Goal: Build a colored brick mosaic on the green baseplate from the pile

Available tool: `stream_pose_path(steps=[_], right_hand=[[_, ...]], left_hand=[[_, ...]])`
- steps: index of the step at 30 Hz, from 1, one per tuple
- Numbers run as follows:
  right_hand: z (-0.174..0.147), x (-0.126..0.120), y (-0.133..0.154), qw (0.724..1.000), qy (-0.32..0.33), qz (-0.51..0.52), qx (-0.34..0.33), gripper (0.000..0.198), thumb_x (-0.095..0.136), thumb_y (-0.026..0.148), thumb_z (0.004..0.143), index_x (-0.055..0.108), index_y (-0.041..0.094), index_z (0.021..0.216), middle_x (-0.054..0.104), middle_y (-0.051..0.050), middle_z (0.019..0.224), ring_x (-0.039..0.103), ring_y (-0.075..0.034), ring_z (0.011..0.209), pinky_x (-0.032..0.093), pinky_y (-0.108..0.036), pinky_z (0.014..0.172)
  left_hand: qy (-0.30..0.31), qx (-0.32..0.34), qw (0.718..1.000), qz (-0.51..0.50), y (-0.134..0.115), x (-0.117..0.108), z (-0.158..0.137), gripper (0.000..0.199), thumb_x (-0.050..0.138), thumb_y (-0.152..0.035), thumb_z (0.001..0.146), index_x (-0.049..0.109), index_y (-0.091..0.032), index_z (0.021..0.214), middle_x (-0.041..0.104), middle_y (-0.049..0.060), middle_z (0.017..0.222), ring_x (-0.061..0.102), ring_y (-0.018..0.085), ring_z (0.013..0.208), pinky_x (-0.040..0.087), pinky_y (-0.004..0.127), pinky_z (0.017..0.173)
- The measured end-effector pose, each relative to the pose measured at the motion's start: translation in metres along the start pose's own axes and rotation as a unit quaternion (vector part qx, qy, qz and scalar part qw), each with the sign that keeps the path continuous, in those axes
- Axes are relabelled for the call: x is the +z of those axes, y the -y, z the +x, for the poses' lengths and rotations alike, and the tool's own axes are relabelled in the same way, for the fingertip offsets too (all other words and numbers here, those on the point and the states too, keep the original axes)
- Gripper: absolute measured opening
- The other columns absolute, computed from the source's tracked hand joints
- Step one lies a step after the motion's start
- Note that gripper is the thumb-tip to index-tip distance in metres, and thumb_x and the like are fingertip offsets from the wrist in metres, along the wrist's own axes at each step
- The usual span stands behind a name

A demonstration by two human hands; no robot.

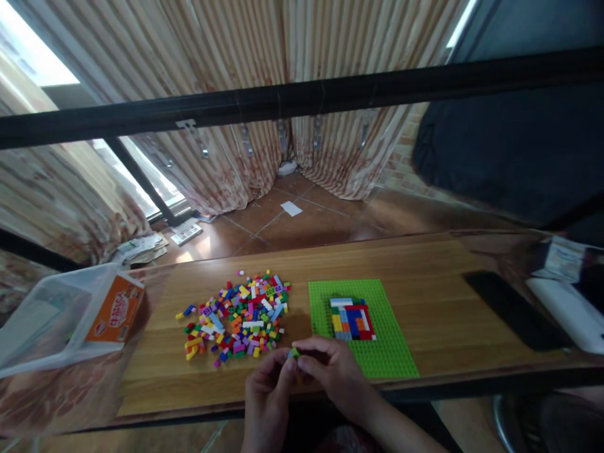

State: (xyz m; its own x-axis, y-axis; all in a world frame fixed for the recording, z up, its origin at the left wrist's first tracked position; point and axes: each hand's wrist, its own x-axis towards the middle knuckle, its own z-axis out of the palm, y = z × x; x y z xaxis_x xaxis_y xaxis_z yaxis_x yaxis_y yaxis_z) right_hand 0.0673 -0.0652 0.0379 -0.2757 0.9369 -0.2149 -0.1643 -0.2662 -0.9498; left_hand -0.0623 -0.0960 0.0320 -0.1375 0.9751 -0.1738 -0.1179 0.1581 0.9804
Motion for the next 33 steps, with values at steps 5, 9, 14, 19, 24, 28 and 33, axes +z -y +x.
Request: stream_pose_path(steps=[5,9,14,19,24,28,33], right_hand=[[-0.009,-0.017,-0.004,0.998,-0.037,0.040,0.032,0.024,0.075,0.036,0.068,0.076,0.023,0.087,0.068,0.000,0.070,0.060,-0.012,0.058,0.049,-0.024,0.055],[-0.016,-0.030,-0.003,0.995,-0.049,0.063,0.063,0.027,0.076,0.042,0.066,0.076,0.022,0.084,0.069,-0.001,0.067,0.060,-0.012,0.059,0.050,-0.024,0.056],[-0.022,-0.052,0.008,0.986,-0.051,0.121,0.102,0.034,0.077,0.046,0.066,0.075,0.021,0.088,0.066,0.001,0.060,0.059,-0.010,0.054,0.050,-0.024,0.057],[-0.016,-0.097,0.023,0.981,-0.140,0.130,0.011,0.035,0.078,0.041,0.068,0.073,0.024,0.098,0.070,-0.001,0.080,0.062,-0.012,0.069,0.051,-0.027,0.070],[-0.003,-0.140,0.024,0.982,-0.183,0.012,-0.044,0.037,0.076,0.036,0.069,0.070,0.024,0.103,0.068,0.001,0.076,0.058,-0.011,0.064,0.047,-0.026,0.064],[0.012,-0.154,0.025,0.966,-0.187,-0.166,-0.070,0.032,0.058,0.040,0.083,0.066,0.021,0.108,0.070,-0.003,0.082,0.061,-0.016,0.070,0.047,-0.030,0.065],[0.035,-0.158,0.030,0.910,-0.134,-0.372,-0.122,0.021,0.051,0.033,0.087,0.067,0.022,0.096,0.070,-0.004,0.088,0.062,-0.019,0.083,0.045,-0.033,0.076]], left_hand=[[0.035,-0.005,0.999,0.001,0.006,0.018,-0.001,0.027,0.066,-0.041,0.076,0.068,-0.014,0.079,0.065,0.003,0.066,0.058,0.014,0.061,0.049,0.022,0.058],[0.062,0.010,0.997,0.051,0.009,0.026,-0.003,0.024,0.063,-0.038,0.080,0.069,-0.016,0.084,0.067,0.004,0.069,0.060,0.015,0.064,0.049,0.022,0.060],[0.068,0.071,0.983,0.155,0.007,0.028,0.000,0.023,0.059,-0.037,0.082,0.068,-0.017,0.088,0.067,0.003,0.071,0.061,0.015,0.063,0.050,0.023,0.059],[0.027,0.148,0.926,0.347,0.005,0.013,0.028,0.018,0.056,-0.035,0.083,0.065,-0.019,0.084,0.067,0.003,0.076,0.062,0.016,0.069,0.049,0.025,0.064],[-0.026,0.159,0.819,0.550,0.005,-0.002,0.056,0.010,0.055,-0.025,0.082,0.063,-0.020,0.081,0.065,0.002,0.077,0.062,0.016,0.068,0.044,0.025,0.060],[-0.036,0.151,0.753,0.640,0.005,-0.003,0.065,0.014,0.051,-0.020,0.084,0.064,-0.019,0.089,0.066,0.005,0.089,0.063,0.018,0.075,0.044,0.026,0.061],[-0.035,0.162,0.734,0.658,0.003,0.000,0.067,0.021,0.051,-0.012,0.081,0.063,-0.017,0.097,0.064,0.006,0.091,0.063,0.020,0.082,0.047,0.028,0.067]])
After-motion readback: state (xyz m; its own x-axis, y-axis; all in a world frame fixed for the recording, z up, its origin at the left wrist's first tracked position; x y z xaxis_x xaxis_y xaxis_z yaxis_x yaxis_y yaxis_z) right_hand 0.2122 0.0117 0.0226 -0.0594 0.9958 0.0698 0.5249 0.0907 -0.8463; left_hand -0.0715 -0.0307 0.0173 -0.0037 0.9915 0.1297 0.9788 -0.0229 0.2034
